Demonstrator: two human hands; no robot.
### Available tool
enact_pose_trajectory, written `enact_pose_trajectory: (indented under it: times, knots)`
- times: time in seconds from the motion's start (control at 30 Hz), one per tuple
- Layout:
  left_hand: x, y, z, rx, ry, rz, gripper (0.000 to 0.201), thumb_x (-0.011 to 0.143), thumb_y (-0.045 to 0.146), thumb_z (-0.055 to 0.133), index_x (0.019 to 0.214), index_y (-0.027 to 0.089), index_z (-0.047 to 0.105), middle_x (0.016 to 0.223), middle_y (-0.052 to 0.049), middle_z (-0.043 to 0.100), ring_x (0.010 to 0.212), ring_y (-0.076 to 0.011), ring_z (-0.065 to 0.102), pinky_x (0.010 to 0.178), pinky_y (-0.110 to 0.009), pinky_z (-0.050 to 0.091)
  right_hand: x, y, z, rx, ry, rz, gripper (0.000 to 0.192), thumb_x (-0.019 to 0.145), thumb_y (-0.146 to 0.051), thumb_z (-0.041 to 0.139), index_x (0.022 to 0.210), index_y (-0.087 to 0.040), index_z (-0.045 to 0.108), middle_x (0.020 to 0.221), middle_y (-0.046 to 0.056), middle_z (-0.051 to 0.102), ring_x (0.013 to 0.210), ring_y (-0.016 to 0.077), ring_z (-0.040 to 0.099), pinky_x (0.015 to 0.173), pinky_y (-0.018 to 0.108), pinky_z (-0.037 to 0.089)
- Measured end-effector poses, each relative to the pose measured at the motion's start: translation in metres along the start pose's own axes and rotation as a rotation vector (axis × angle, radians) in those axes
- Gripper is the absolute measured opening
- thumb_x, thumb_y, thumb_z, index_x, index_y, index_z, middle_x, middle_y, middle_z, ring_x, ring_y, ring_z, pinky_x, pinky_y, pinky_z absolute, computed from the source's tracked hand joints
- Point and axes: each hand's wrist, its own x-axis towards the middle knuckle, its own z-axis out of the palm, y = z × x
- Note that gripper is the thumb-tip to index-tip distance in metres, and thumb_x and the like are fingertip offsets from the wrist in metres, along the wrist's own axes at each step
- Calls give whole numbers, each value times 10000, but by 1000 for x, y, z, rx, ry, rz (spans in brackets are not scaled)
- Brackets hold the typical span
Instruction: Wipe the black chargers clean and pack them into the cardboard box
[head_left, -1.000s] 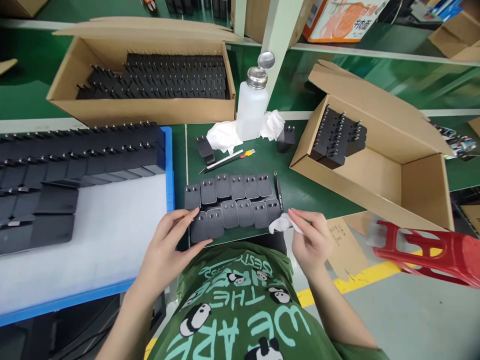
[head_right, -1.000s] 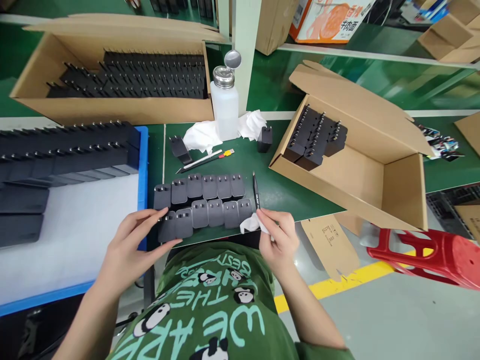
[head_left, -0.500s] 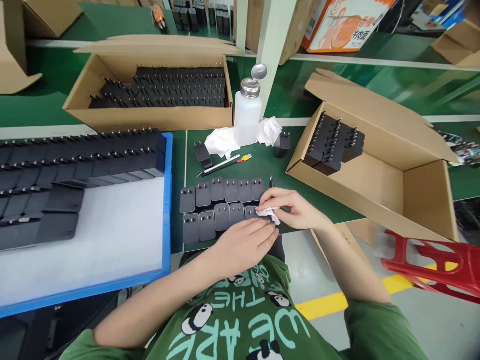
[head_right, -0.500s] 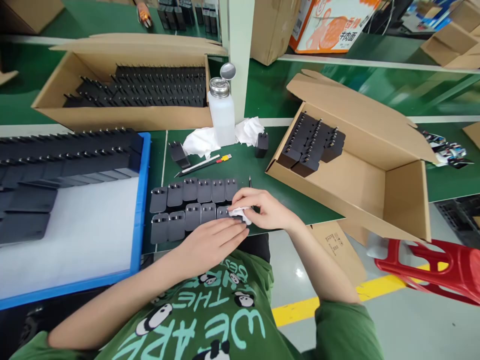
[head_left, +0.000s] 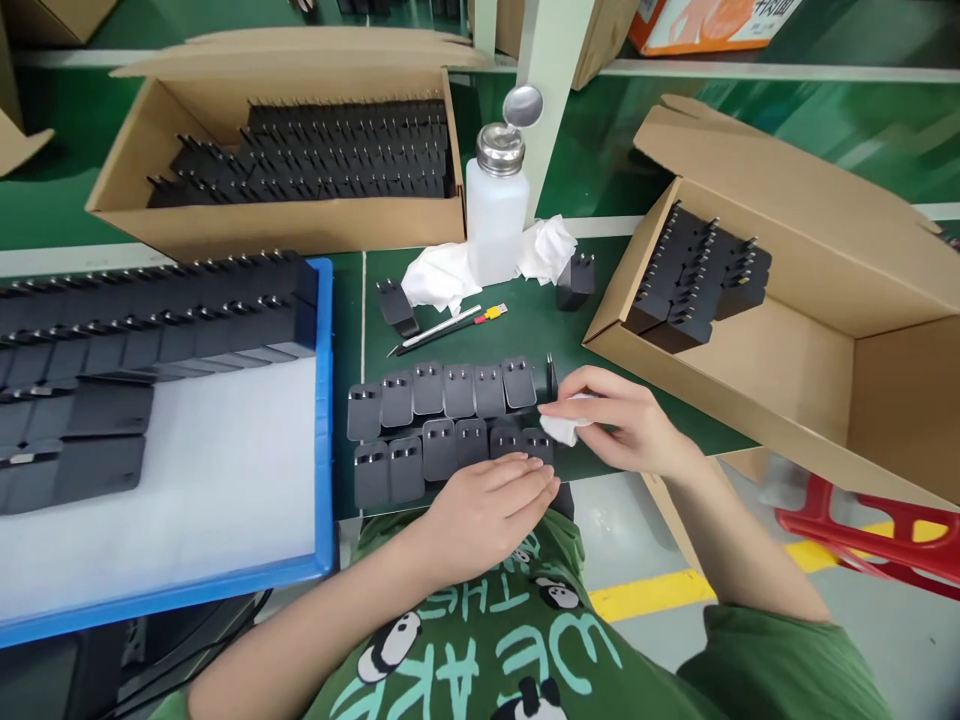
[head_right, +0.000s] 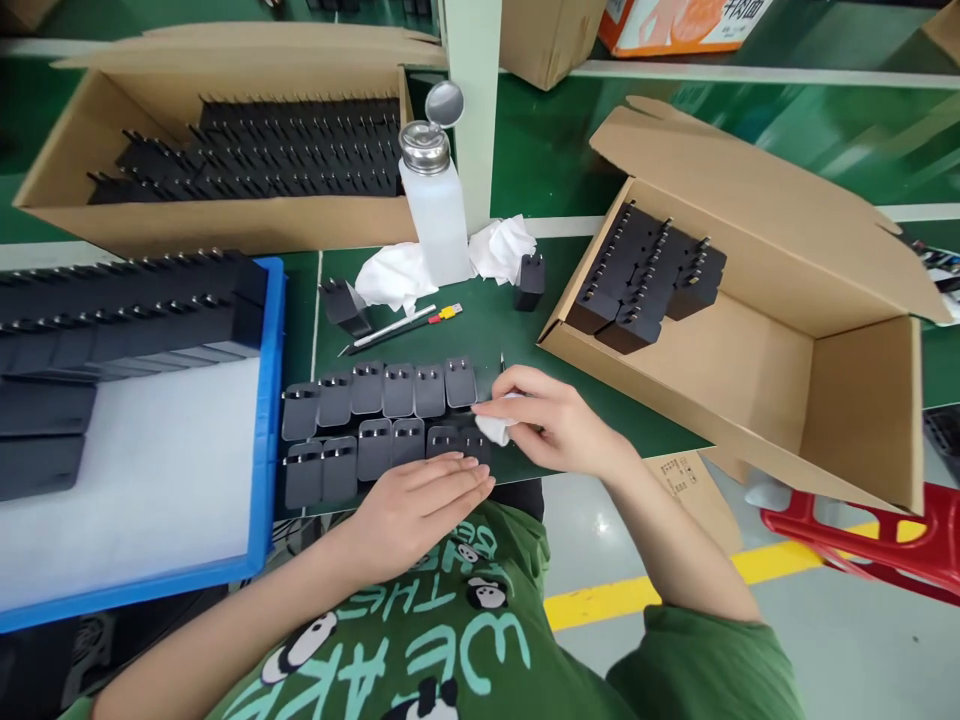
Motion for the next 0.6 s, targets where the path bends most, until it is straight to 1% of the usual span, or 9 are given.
enact_pose_trajectory:
  times: [0.07, 0.13, 0.2, 0.27, 0.33, 0.43, 0.5, 0.57, 0.6]
  knots:
    - [0, 0, 0, -9, -4, -3, 195, 946, 83, 537, 1077, 66, 680, 1041, -72, 754, 974, -177, 707, 936, -310, 602, 2, 1, 6, 80, -4, -46, 344, 941, -40, 438, 1135, -224, 654, 1021, 71, 583, 908, 130, 600, 744, 278, 522]
    - [0, 0, -1, -17, -7, -13, 191, 940, 83, 551, 1083, 63, 677, 1041, -72, 754, 980, -182, 708, 943, -310, 601, 4, 4, 9, 110, -54, -96, 309, 954, -52, 450, 1108, -222, 658, 1017, 70, 590, 910, 126, 606, 770, 280, 525]
    - [0, 1, -2, -30, -16, -28, 196, 940, 79, 548, 1090, 61, 673, 1044, -75, 753, 998, -176, 704, 968, -306, 591, 2, 6, 5, 63, -90, -97, 287, 963, -72, 457, 1110, -216, 658, 989, 73, 598, 883, 133, 602, 770, 297, 524]
    - [-1, 1, -2, -41, -20, -40, 208, 949, 79, 526, 1099, 68, 671, 1049, -72, 754, 1009, -166, 699, 981, -303, 587, -2, 5, -2, -22, -110, -57, 290, 962, -85, 453, 1114, -219, 661, 964, 76, 609, 865, 152, 603, 755, 317, 524]
    - [-2, 1, 0, -37, -10, -39, 212, 958, 85, 513, 1095, 76, 674, 1056, -61, 755, 1008, -157, 698, 979, -293, 587, -8, 0, -6, -57, -51, 12, 306, 947, -77, 462, 1106, -232, 673, 966, 80, 613, 870, 166, 615, 733, 319, 530]
    - [-2, 1, 6, -16, 34, -23, 184, 952, 94, 536, 1056, 80, 687, 1038, -44, 759, 977, -153, 704, 975, -281, 583, -16, -11, 2, -16, 88, 74, 378, 933, -54, 474, 1184, -266, 662, 1006, 76, 620, 901, 166, 640, 730, 302, 551]
    - [-1, 2, 7, -12, 44, -18, 172, 948, 102, 547, 1041, 78, 690, 1038, -48, 758, 974, -163, 704, 980, -291, 578, -20, -18, 8, -8, 99, 75, 424, 925, -35, 473, 1234, -270, 642, 1025, 74, 628, 917, 160, 653, 740, 290, 563]
    - [-1, 3, -1, -35, 15, -37, 184, 958, 116, 535, 1061, 79, 682, 1078, -55, 748, 996, -170, 695, 1007, -318, 562, -24, -22, 8, -72, 91, 92, 439, 901, -7, 477, 1209, -264, 656, 1035, 75, 640, 924, 163, 662, 752, 292, 566]
    - [-2, 3, -8, -51, -3, -49, 188, 959, 126, 538, 1079, 81, 675, 1111, -58, 739, 1021, -173, 685, 1029, -330, 548, -27, -22, 6, -128, 122, 112, 441, 879, 11, 490, 1174, -262, 672, 1036, 77, 645, 914, 167, 666, 749, 296, 563]
